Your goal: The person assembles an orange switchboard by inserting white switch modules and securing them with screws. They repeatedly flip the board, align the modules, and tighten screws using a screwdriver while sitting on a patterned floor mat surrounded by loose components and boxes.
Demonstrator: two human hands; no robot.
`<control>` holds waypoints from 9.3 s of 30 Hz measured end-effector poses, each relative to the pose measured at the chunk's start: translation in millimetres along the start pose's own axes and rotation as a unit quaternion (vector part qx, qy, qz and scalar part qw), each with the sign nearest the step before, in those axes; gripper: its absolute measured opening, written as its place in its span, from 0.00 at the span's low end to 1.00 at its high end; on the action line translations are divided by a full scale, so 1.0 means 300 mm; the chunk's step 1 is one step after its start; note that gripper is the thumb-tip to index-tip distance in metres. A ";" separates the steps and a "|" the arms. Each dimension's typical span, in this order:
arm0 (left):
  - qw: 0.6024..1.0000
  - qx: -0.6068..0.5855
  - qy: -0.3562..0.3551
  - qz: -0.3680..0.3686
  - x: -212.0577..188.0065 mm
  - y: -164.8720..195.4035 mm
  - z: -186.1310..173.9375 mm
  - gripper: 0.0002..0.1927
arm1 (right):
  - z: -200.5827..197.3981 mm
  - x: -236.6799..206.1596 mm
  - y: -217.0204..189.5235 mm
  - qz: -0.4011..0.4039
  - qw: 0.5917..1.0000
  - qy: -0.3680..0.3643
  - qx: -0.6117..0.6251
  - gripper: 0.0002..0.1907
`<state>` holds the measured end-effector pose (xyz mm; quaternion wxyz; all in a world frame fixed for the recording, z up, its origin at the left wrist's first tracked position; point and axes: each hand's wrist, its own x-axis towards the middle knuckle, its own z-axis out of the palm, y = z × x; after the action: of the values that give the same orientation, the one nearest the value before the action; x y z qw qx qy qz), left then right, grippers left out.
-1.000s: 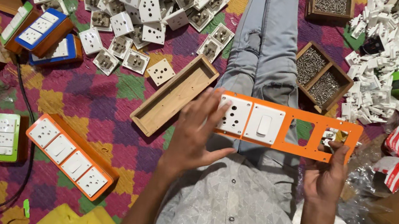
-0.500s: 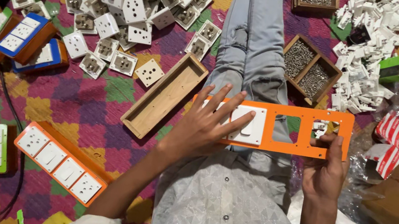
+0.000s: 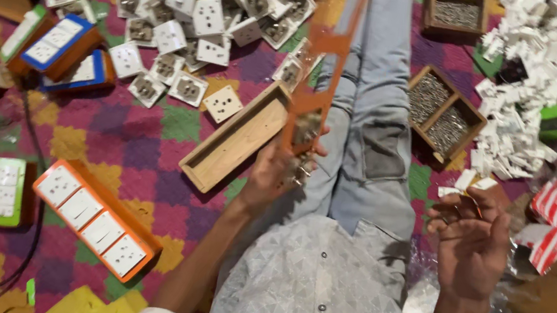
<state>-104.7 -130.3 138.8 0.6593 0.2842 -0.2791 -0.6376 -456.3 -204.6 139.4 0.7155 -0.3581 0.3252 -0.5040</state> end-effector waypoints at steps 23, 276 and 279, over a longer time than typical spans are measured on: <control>0.986 0.140 0.028 0.082 -0.051 0.070 0.110 0.43 | 0.039 -0.025 0.094 0.045 0.998 -0.038 -0.017 0.27; 0.910 -0.391 -0.058 -0.129 0.073 -0.456 -0.055 0.40 | 0.220 0.232 0.303 -0.145 0.935 0.006 -0.323 0.09; 0.907 -0.398 -0.059 -0.129 0.073 -0.460 -0.055 0.39 | 0.232 0.224 0.300 -0.125 0.928 0.020 -0.351 0.10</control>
<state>-185.9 -155.5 26.8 0.6119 -0.0060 -0.0017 -0.7909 -336.0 -234.6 93.7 0.4689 -0.6136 0.4484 -0.4501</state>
